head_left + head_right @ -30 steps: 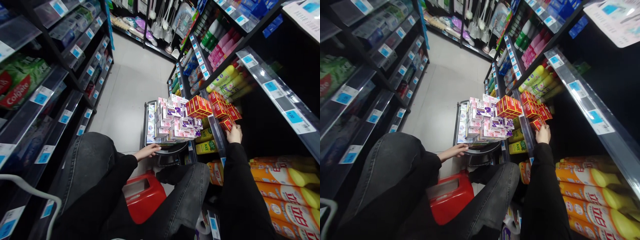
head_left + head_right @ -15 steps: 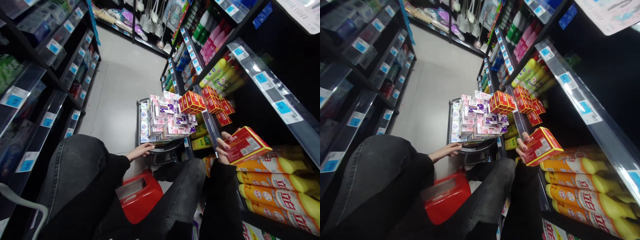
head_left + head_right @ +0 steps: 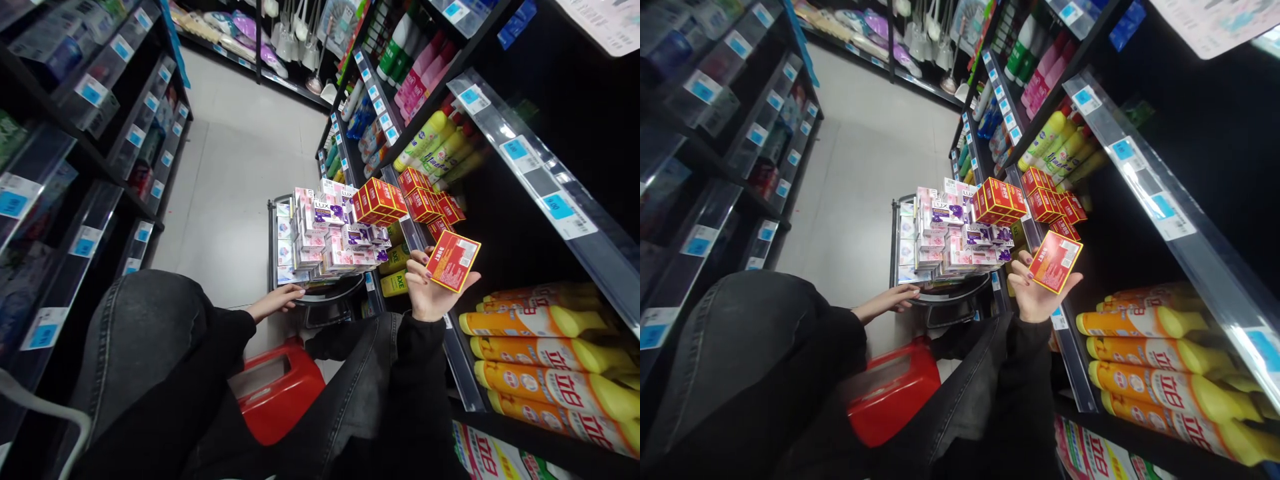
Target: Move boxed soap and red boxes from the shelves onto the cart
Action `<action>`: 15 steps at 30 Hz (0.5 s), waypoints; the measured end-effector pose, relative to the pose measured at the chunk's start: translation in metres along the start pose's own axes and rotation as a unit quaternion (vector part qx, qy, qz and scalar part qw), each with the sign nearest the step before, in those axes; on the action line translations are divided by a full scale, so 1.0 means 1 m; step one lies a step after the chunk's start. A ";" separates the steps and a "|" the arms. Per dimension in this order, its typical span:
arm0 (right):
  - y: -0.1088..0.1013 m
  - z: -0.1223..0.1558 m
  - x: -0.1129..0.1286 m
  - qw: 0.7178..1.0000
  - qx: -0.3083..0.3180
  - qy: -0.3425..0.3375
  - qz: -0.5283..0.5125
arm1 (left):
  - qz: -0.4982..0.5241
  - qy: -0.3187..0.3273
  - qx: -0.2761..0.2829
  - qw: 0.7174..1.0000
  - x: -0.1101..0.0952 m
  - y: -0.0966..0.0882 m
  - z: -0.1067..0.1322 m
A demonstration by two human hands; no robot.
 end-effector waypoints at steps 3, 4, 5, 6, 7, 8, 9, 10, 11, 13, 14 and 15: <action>0.016 0.007 -0.012 0.998 0.051 -0.001 0.043 | 0.004 0.004 0.001 1.000 0.002 0.001 -0.004; 0.024 0.010 -0.017 0.994 0.087 -0.005 0.060 | 0.005 0.006 0.001 1.000 0.002 0.001 -0.005; 0.033 0.014 -0.022 0.988 0.132 -0.012 0.077 | 0.006 0.008 0.001 1.000 0.003 0.001 -0.006; 0.042 0.020 -0.025 0.979 0.182 -0.024 0.092 | 0.005 0.010 0.001 1.000 0.003 0.001 -0.006; 0.050 0.026 -0.027 0.968 0.222 -0.042 0.110 | 0.004 0.011 -0.001 1.000 0.003 0.001 -0.006; 0.054 0.032 -0.026 0.958 0.245 -0.063 0.137 | 0.002 0.013 -0.001 1.000 0.003 0.000 -0.005; 0.057 0.036 -0.023 0.948 0.249 -0.086 0.180 | 0.000 0.015 -0.001 1.000 0.003 0.000 -0.004; 0.057 0.040 -0.018 0.935 0.233 -0.112 0.245 | -0.002 0.016 0.001 1.000 0.003 0.000 -0.003; 0.057 0.043 -0.011 0.913 0.204 -0.141 0.324 | -0.003 0.017 0.003 1.000 0.002 0.001 -0.003; 0.059 0.051 0.007 0.838 0.141 -0.196 0.489 | -0.005 0.017 0.005 1.000 0.002 0.001 -0.002; 0.062 0.055 0.016 0.796 0.118 -0.220 0.551 | -0.006 0.016 0.005 1.000 0.002 0.001 -0.002; 0.066 0.058 0.025 0.762 0.099 -0.242 0.592 | -0.008 0.015 0.004 1.000 0.002 0.002 -0.003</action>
Point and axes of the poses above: each hand's wrist, its own z-axis away from the middle knuckle, its own y-axis out of the palm, x = y × z, the point moved 9 cm from there along -z, towards the middle knuckle, and after that the axes turned 7 degrees about -x, right-handed, at the moved point
